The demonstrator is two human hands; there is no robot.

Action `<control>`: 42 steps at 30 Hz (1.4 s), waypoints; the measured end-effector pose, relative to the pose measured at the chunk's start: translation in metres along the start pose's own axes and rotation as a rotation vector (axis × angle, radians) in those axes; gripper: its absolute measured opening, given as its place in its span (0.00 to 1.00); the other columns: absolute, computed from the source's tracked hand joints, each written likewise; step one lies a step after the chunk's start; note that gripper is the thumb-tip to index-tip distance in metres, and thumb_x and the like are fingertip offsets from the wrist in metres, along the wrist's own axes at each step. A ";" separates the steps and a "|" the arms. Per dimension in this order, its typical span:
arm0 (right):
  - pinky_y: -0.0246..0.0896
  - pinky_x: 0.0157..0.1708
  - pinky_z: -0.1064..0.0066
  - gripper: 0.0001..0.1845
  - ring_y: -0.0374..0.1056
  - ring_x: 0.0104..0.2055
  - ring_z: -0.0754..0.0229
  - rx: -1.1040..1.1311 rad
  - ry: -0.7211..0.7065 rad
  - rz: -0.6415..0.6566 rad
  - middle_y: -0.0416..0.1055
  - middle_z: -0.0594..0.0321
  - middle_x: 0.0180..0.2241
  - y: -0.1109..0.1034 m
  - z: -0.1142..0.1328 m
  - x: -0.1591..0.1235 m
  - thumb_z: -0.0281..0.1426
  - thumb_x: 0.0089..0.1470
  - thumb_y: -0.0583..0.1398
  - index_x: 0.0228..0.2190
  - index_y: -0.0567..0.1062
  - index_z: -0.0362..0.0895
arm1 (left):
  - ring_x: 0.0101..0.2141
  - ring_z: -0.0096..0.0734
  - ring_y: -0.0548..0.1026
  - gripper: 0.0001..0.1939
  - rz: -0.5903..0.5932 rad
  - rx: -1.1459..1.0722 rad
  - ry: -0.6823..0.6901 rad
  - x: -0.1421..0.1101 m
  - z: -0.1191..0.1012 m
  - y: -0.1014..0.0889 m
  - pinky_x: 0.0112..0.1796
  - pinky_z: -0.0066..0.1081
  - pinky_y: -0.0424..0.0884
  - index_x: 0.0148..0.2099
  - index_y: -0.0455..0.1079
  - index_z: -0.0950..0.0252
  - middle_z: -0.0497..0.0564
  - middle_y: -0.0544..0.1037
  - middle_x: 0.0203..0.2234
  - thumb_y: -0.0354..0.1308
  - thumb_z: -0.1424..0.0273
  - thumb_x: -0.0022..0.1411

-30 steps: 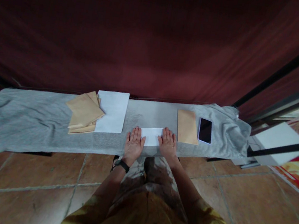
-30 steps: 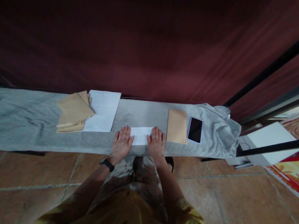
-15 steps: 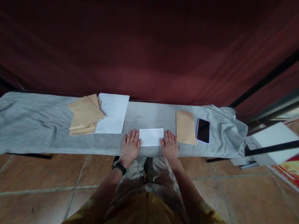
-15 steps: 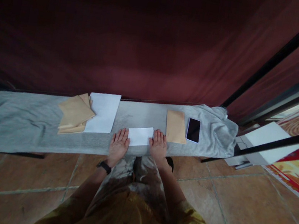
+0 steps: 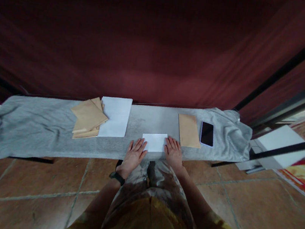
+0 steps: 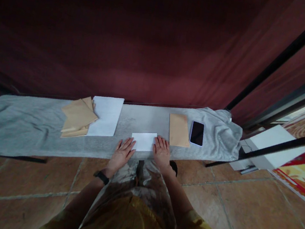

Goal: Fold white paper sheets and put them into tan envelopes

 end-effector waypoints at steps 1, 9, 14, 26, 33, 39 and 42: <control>0.48 0.67 0.53 0.25 0.57 0.68 0.50 0.003 -0.007 0.005 0.62 0.53 0.66 0.000 0.001 -0.001 0.34 0.70 0.48 0.64 0.66 0.40 | 0.68 0.41 0.58 0.25 0.012 0.006 -0.002 0.000 -0.001 -0.001 0.68 0.51 0.48 0.68 0.62 0.63 0.57 0.64 0.67 0.43 0.63 0.74; 0.47 0.68 0.52 0.28 0.55 0.69 0.50 0.009 -0.087 0.051 0.62 0.49 0.66 -0.003 0.002 -0.020 0.34 0.69 0.49 0.66 0.61 0.37 | 0.68 0.42 0.59 0.26 0.093 0.020 0.052 -0.009 -0.010 -0.011 0.67 0.47 0.53 0.68 0.60 0.67 0.61 0.61 0.68 0.48 0.70 0.70; 0.47 0.68 0.50 0.33 0.53 0.70 0.48 0.017 -0.127 0.059 0.59 0.46 0.67 -0.005 0.001 -0.026 0.38 0.68 0.52 0.68 0.56 0.37 | 0.66 0.41 0.62 0.26 0.150 -0.026 0.040 -0.008 -0.005 -0.013 0.65 0.44 0.58 0.67 0.62 0.65 0.58 0.64 0.67 0.48 0.73 0.69; 0.49 0.67 0.48 0.33 0.55 0.69 0.46 0.016 -0.180 0.052 0.60 0.44 0.66 -0.006 0.001 -0.025 0.38 0.66 0.56 0.67 0.58 0.37 | 0.62 0.44 0.67 0.24 0.140 -0.104 -0.007 0.000 -0.007 -0.023 0.62 0.45 0.62 0.63 0.68 0.63 0.58 0.70 0.63 0.56 0.73 0.65; 0.50 0.66 0.48 0.34 0.60 0.66 0.47 0.050 -0.194 0.075 0.64 0.45 0.64 -0.010 0.000 -0.022 0.35 0.62 0.61 0.65 0.62 0.41 | 0.60 0.43 0.69 0.26 0.112 -0.140 -0.017 -0.001 -0.007 -0.024 0.63 0.46 0.62 0.64 0.67 0.60 0.57 0.72 0.61 0.56 0.75 0.64; 0.53 0.65 0.49 0.30 0.62 0.65 0.47 0.053 -0.201 0.098 0.67 0.46 0.62 -0.012 0.002 -0.023 0.33 0.62 0.61 0.64 0.65 0.42 | 0.59 0.41 0.69 0.22 0.090 -0.163 -0.009 -0.003 -0.004 -0.022 0.63 0.43 0.63 0.62 0.70 0.63 0.57 0.74 0.59 0.55 0.74 0.66; 0.53 0.65 0.50 0.33 0.61 0.66 0.48 0.034 -0.223 0.096 0.65 0.47 0.64 -0.014 0.004 -0.024 0.31 0.61 0.60 0.65 0.63 0.43 | 0.61 0.41 0.68 0.24 0.061 -0.149 0.018 -0.006 -0.002 -0.018 0.63 0.44 0.62 0.65 0.65 0.62 0.57 0.72 0.61 0.54 0.72 0.68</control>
Point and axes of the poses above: each hand's wrist, its own x-axis towards the middle knuckle, its own y-axis out of the palm, z = x × y, the point moved 4 cm from there along x, towards the middle knuckle
